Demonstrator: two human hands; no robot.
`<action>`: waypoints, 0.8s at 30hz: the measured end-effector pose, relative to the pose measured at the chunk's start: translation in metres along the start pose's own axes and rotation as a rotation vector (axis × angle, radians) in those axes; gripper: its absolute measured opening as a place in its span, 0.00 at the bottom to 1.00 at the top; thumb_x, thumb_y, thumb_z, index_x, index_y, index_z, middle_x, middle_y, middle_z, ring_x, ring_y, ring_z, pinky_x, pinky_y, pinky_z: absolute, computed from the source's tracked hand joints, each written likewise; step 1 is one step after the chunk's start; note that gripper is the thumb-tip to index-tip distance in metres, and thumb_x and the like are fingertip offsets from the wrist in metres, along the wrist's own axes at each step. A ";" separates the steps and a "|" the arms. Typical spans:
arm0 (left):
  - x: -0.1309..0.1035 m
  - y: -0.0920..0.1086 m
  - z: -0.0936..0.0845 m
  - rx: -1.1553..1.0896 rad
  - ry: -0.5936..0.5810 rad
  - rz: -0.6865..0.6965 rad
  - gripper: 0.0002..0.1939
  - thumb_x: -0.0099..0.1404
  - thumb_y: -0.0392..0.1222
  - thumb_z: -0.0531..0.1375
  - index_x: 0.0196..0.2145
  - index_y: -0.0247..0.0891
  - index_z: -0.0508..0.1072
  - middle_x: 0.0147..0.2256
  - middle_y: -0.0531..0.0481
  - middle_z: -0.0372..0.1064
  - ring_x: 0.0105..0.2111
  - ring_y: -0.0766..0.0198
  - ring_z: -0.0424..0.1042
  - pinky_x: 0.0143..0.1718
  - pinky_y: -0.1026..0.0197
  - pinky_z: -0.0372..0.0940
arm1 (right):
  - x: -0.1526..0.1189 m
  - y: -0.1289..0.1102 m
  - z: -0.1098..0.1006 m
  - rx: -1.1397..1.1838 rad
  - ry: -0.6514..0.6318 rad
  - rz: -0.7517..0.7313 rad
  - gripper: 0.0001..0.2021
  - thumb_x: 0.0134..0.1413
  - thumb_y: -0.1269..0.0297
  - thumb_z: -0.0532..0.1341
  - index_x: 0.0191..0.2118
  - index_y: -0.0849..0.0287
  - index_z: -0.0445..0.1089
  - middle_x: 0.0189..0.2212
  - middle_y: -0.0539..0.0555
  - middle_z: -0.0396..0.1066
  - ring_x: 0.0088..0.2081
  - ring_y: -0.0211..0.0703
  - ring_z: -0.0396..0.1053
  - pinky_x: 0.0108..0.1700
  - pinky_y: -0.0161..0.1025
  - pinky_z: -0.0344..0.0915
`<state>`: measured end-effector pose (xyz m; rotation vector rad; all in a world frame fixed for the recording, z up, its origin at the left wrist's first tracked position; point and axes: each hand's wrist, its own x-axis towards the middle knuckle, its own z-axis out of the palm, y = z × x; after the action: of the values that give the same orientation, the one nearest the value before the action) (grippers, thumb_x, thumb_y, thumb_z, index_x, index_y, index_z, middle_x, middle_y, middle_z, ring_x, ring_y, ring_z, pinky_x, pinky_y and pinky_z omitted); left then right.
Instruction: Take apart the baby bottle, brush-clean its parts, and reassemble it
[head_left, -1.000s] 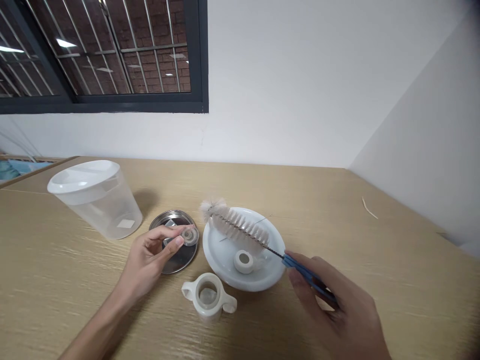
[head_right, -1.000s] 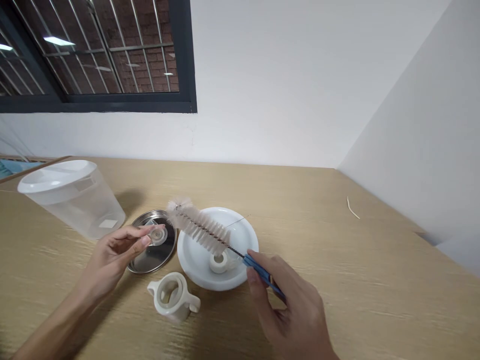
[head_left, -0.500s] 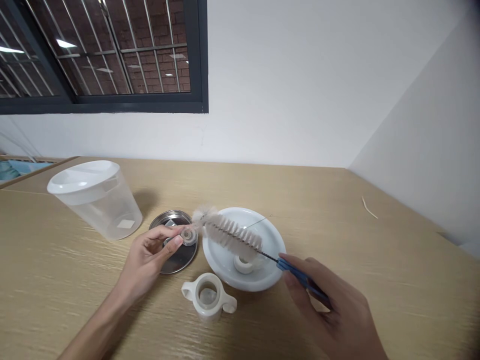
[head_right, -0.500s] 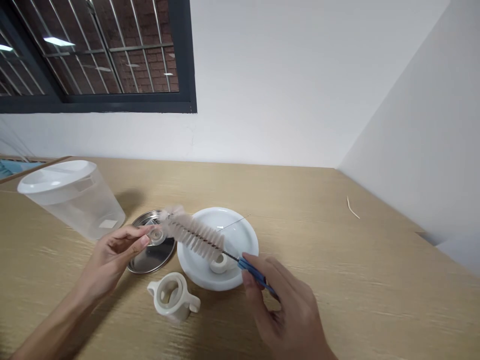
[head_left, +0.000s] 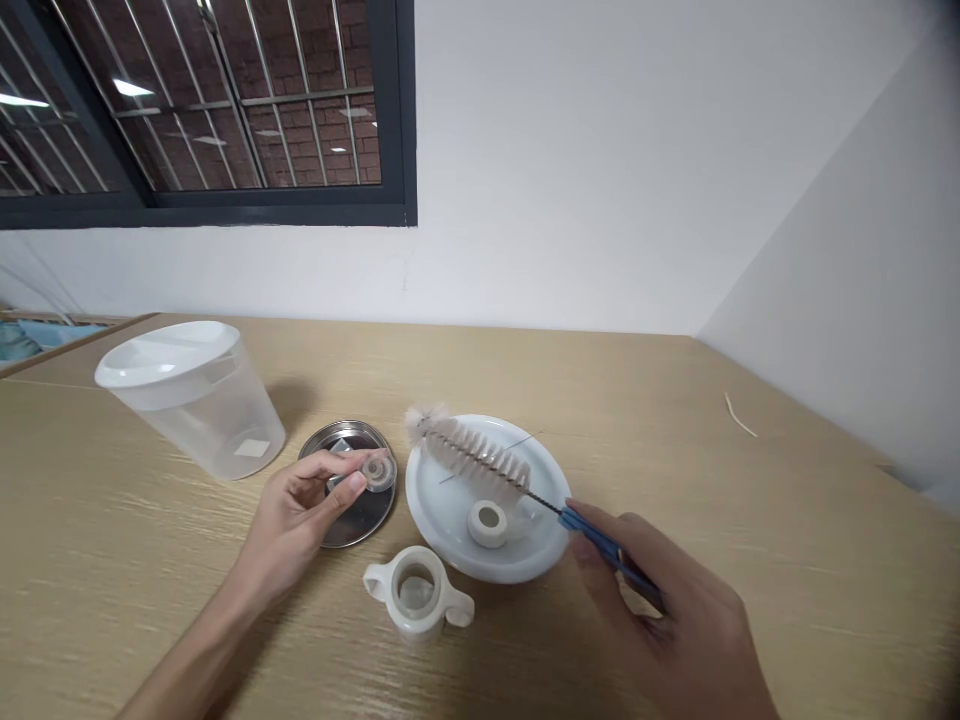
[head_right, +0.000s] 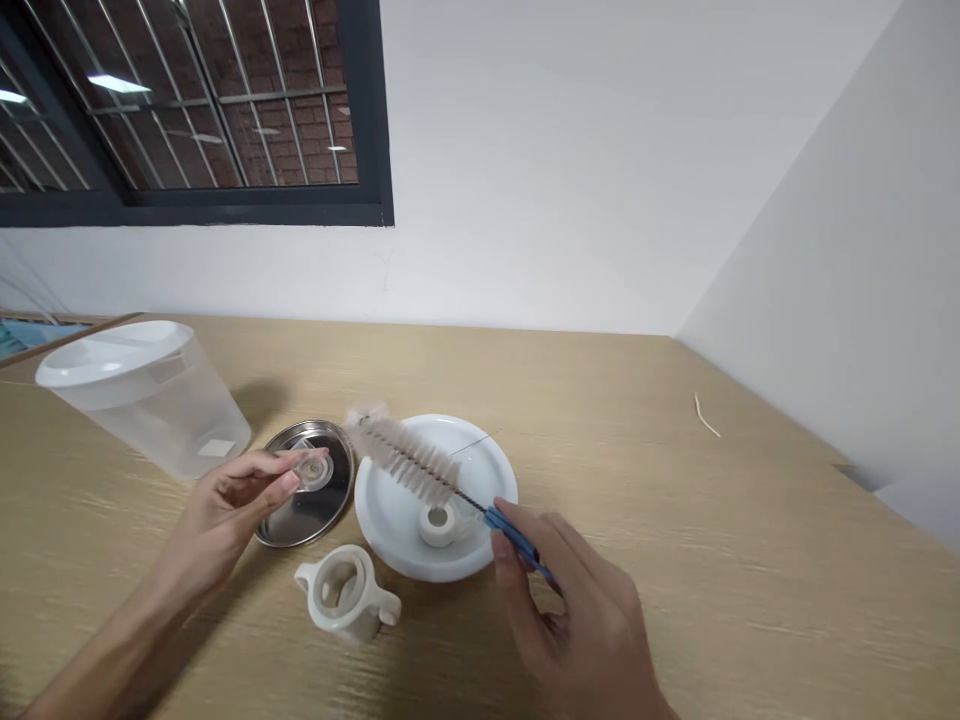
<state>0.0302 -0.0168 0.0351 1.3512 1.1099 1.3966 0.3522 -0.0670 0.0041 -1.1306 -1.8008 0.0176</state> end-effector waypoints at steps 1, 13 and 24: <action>0.000 0.001 0.000 -0.001 0.000 0.004 0.10 0.59 0.46 0.73 0.32 0.39 0.81 0.44 0.40 0.83 0.50 0.51 0.81 0.56 0.53 0.72 | 0.000 0.001 0.000 -0.015 0.012 0.016 0.13 0.64 0.67 0.62 0.52 0.53 0.73 0.31 0.49 0.74 0.26 0.35 0.72 0.27 0.28 0.73; 0.002 -0.007 -0.002 0.065 0.135 0.061 0.11 0.54 0.47 0.75 0.31 0.40 0.81 0.41 0.45 0.84 0.45 0.54 0.81 0.51 0.54 0.74 | 0.001 -0.008 0.006 0.045 -0.091 -0.141 0.16 0.64 0.73 0.60 0.56 0.58 0.71 0.32 0.51 0.74 0.28 0.35 0.73 0.30 0.29 0.73; 0.001 0.000 0.002 0.110 0.115 0.061 0.11 0.56 0.48 0.74 0.31 0.40 0.82 0.43 0.42 0.84 0.49 0.49 0.80 0.60 0.45 0.68 | -0.001 -0.002 0.000 -0.033 0.030 0.003 0.12 0.64 0.68 0.62 0.52 0.53 0.73 0.30 0.50 0.74 0.25 0.36 0.72 0.27 0.30 0.74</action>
<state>0.0319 -0.0156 0.0353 1.4081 1.2460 1.4917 0.3513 -0.0686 0.0046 -1.1510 -1.7785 -0.0276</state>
